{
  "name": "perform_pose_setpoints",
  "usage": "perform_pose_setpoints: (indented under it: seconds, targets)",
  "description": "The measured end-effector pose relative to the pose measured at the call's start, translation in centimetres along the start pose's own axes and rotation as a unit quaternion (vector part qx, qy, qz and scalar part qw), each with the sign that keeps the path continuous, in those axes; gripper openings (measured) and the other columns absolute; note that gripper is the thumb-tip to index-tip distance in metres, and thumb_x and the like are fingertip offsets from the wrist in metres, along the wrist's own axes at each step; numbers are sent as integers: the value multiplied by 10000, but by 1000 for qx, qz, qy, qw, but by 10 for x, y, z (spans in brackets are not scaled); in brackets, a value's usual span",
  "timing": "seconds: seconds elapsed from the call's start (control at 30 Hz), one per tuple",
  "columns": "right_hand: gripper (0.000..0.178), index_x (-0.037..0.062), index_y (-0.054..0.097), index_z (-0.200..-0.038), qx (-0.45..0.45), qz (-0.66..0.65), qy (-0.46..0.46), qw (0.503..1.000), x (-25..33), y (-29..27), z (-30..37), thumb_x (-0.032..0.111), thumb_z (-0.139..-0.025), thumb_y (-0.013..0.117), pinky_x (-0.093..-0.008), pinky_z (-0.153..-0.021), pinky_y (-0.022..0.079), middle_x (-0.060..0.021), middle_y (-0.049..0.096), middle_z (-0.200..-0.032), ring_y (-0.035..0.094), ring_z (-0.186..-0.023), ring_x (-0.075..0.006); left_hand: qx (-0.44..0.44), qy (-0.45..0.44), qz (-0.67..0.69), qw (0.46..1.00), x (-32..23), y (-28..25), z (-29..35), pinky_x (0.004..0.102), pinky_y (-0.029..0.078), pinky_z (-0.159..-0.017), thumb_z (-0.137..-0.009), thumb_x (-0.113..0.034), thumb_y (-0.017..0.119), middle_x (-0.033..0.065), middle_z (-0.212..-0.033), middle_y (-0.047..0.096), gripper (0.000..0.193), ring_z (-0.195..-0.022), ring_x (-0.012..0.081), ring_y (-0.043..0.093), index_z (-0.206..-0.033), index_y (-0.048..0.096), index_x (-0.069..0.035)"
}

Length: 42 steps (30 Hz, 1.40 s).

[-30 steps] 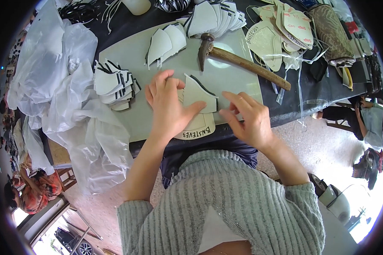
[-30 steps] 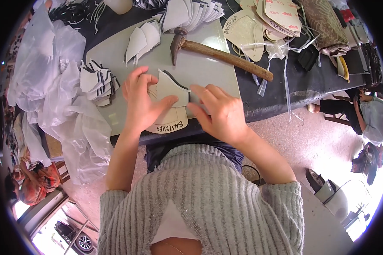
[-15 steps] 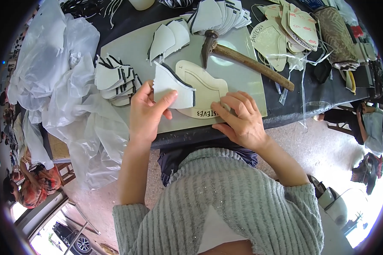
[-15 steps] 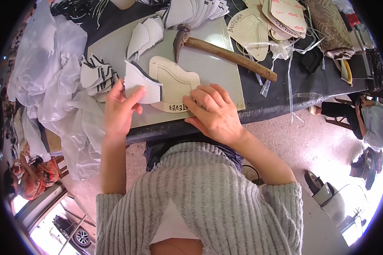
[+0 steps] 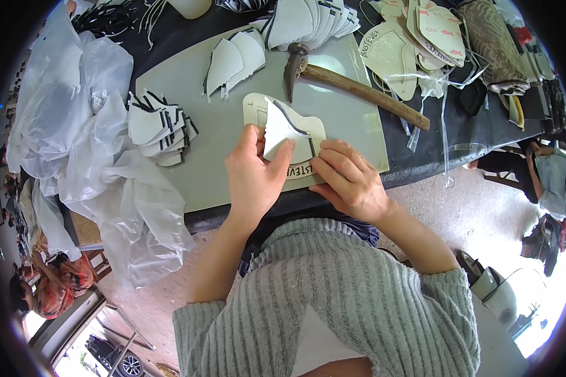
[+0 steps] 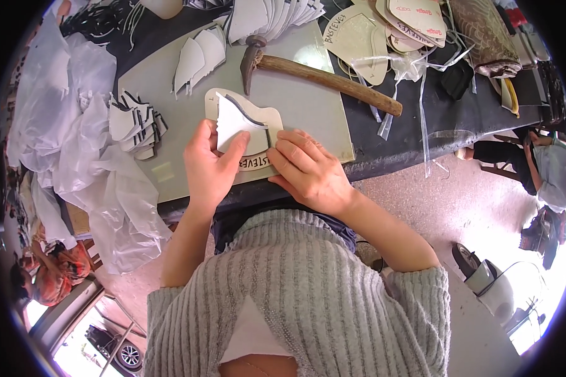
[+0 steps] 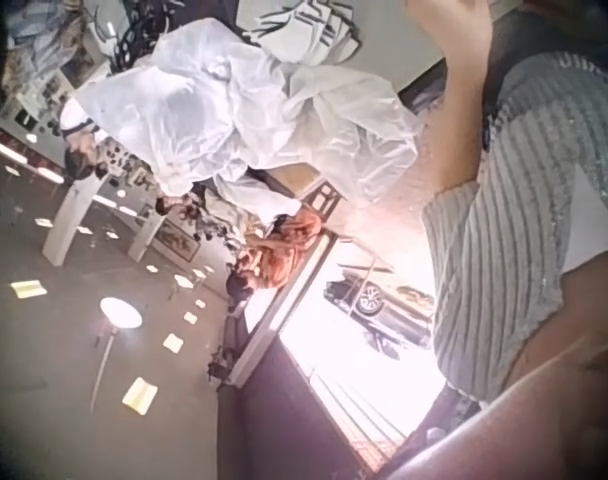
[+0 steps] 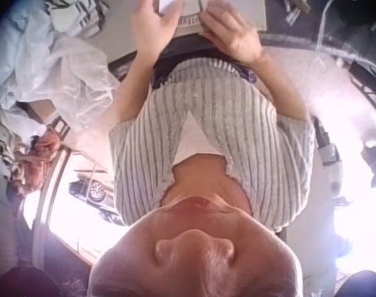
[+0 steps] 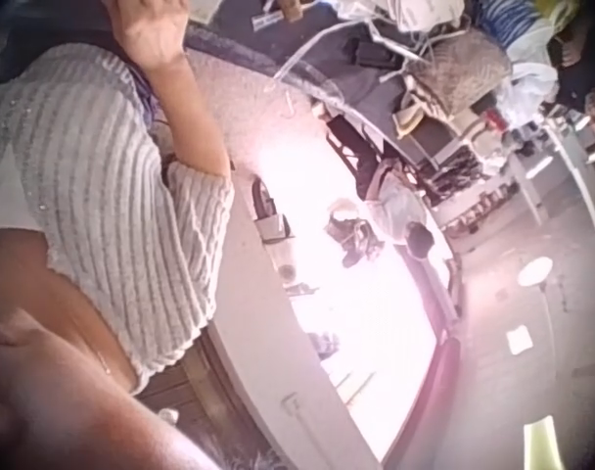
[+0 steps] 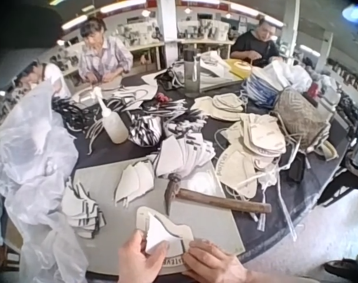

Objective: The person is using a hammer to flatten and join shoe upper components on a workbench.

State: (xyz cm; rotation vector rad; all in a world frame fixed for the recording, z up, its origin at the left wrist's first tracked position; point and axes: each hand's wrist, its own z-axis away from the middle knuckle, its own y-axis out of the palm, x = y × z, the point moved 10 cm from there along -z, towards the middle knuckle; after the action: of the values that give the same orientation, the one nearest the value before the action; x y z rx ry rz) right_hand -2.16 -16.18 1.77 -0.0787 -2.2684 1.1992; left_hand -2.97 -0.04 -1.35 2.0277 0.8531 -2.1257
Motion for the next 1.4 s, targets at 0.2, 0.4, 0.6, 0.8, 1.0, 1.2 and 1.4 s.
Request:
perform_pose_setpoints:
  seconds: [0.2, 0.4, 0.6, 0.8, 1.0, 1.2, 1.4]
  targets:
    - [496, -8, 648, -1103, 3, -6, -4, 1000, 0, 0, 0, 145, -667, 830, -443, -958, 532, -133, 615, -1124, 614, -1128, -331, 43, -81, 34, 995, 15, 5, 1, 270, 479, -573, -823, -78, 746, 78, -720, 623, 250, -638, 77, 548, -863, 518, 17]
    - [482, 6, 654, -1074, -8, -6, 8, 1000, -1, 0, 3, 133, -648, 840, -435, -942, 537, -134, 580, -1191, 589, -1157, -351, 29, -71, -1, 997, 8, 5, 3, 288, 508, -602, -816, -83, 745, 102, -754, 671, 240, -666, 108, 636, -870, 530, 9]
    - [446, 9, 656, -1039, -3, 5, -15, 1000, 3, -1, 0, 126, -647, 835, -430, -932, 540, -125, 572, -1202, 581, -1166, -349, 32, -1, -105, 994, -10, 9, 3, 349, 519, -565, -839, -134, 707, 146, -722, 652, 223, -624, 267, 683, -854, 523, -10]
    - [427, 10, 662, -1025, 7, -14, -8, 1000, 1, -1, -3, 127, -651, 831, -444, -936, 536, -117, 580, -1135, 587, -1137, -341, 49, 101, -274, 955, -21, 13, -1, 432, 491, -539, -836, -209, 711, 142, -689, 643, 223, -581, 356, 633, -798, 620, -9]
    - [426, 29, 674, -1027, 9, -15, 9, 1000, -2, 1, 0, 133, -648, 838, -461, -951, 532, -99, 568, -1038, 598, -1091, -330, 149, -43, -118, 981, -1, 14, -12, 354, 484, -515, -833, -213, 726, 139, -620, 659, 250, -527, 249, 650, -781, 676, 26]
    - [429, 36, 677, -1033, 16, -11, 20, 1000, -3, 2, 0, 153, -654, 842, -464, -977, 531, -97, 579, -1021, 600, -1089, -319, 170, -158, -21, 972, 9, 19, -7, 322, 478, -472, -854, -197, 713, 78, -582, 646, 233, -476, 141, 622, -786, 687, 24]
    - [487, 72, 688, -1118, 28, 4, 24, 999, 0, 3, -3, 160, -661, 830, -457, -992, 535, -76, 573, -987, 605, -1059, -283, 192, -96, -109, 971, 8, 21, -7, 310, 477, -487, -874, -239, 710, 75, -573, 634, 273, -490, 151, 624, -775, 677, 13]
